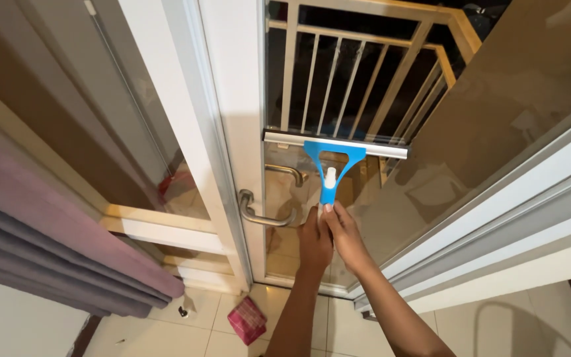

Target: Cleaning a glass sliding door using a squeegee and a cloth.

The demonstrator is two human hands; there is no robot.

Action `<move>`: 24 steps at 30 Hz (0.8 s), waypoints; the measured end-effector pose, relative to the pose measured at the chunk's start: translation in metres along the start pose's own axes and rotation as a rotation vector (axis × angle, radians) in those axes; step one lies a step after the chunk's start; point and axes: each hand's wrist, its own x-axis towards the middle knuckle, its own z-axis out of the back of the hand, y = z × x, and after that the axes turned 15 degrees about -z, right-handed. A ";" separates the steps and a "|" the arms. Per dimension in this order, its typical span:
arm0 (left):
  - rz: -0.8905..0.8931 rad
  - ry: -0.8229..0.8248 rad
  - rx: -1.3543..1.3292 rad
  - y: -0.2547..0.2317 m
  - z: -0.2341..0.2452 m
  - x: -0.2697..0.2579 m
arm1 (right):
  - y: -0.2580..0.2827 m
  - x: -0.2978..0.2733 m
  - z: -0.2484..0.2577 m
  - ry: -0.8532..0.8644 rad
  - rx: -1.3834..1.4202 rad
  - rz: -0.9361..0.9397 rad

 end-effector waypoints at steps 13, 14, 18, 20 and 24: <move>-0.070 0.005 0.071 0.032 0.002 -0.015 | -0.038 0.023 0.006 0.051 -0.020 0.104; -0.068 0.002 0.084 0.037 0.002 -0.018 | -0.038 0.023 0.005 0.043 -0.052 0.115; 0.039 0.009 0.061 0.043 0.006 -0.030 | -0.051 0.022 0.003 0.066 -0.055 0.055; 0.007 0.011 0.109 0.065 0.004 -0.045 | -0.056 0.021 0.003 0.069 -0.058 0.032; -0.003 0.010 0.146 0.086 0.003 -0.065 | -0.076 0.025 0.006 0.092 -0.072 -0.023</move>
